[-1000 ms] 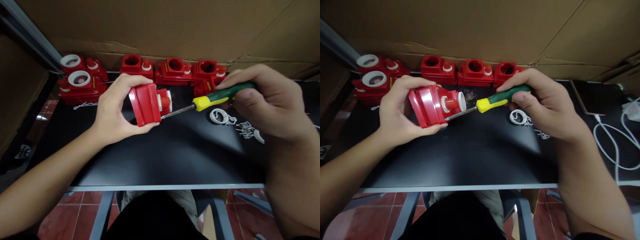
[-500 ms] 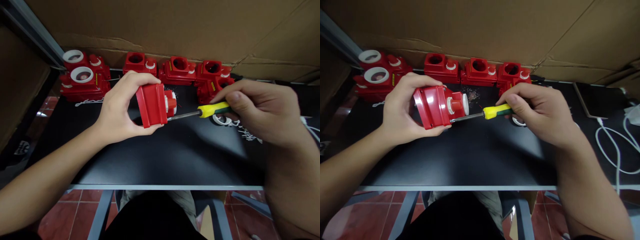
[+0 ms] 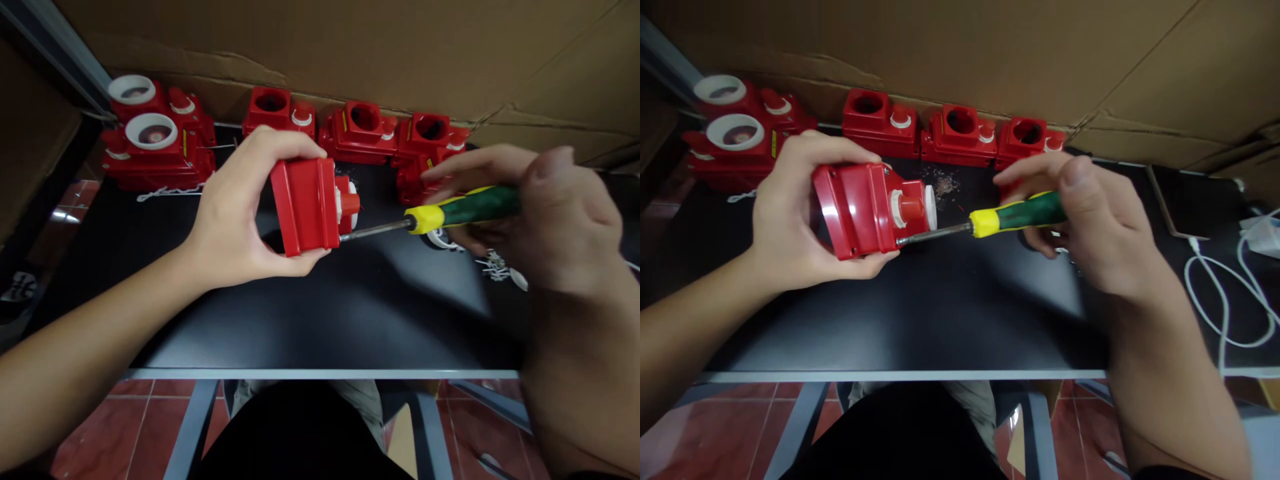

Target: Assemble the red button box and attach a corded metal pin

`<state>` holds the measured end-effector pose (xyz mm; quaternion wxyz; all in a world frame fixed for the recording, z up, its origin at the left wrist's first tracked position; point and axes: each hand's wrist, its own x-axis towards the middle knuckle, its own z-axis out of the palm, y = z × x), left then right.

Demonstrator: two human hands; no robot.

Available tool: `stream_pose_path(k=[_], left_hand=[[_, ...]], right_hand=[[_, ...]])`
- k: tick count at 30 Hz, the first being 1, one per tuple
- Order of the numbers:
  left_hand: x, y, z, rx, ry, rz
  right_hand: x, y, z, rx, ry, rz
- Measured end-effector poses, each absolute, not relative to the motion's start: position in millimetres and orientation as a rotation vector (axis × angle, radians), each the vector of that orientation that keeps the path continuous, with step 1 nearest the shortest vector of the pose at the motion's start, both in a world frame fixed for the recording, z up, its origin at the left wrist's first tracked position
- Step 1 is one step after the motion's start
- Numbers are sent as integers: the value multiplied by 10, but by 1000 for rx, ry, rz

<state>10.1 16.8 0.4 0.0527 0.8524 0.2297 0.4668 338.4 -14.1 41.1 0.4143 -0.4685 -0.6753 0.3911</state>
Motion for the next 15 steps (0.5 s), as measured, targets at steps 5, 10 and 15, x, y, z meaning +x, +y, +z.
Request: stream_pose_path(k=[5, 10, 15], left_hand=[[115, 187, 36, 2570, 689, 1383], [134, 176, 45, 2575, 697, 1375], [129, 174, 42, 2615, 754, 1360]], right_hand=[[3396, -207, 472, -1350, -1744, 741], [3442, -78, 394, -1077, -1755, 782], [3408, 58, 370, -875, -1695, 717]])
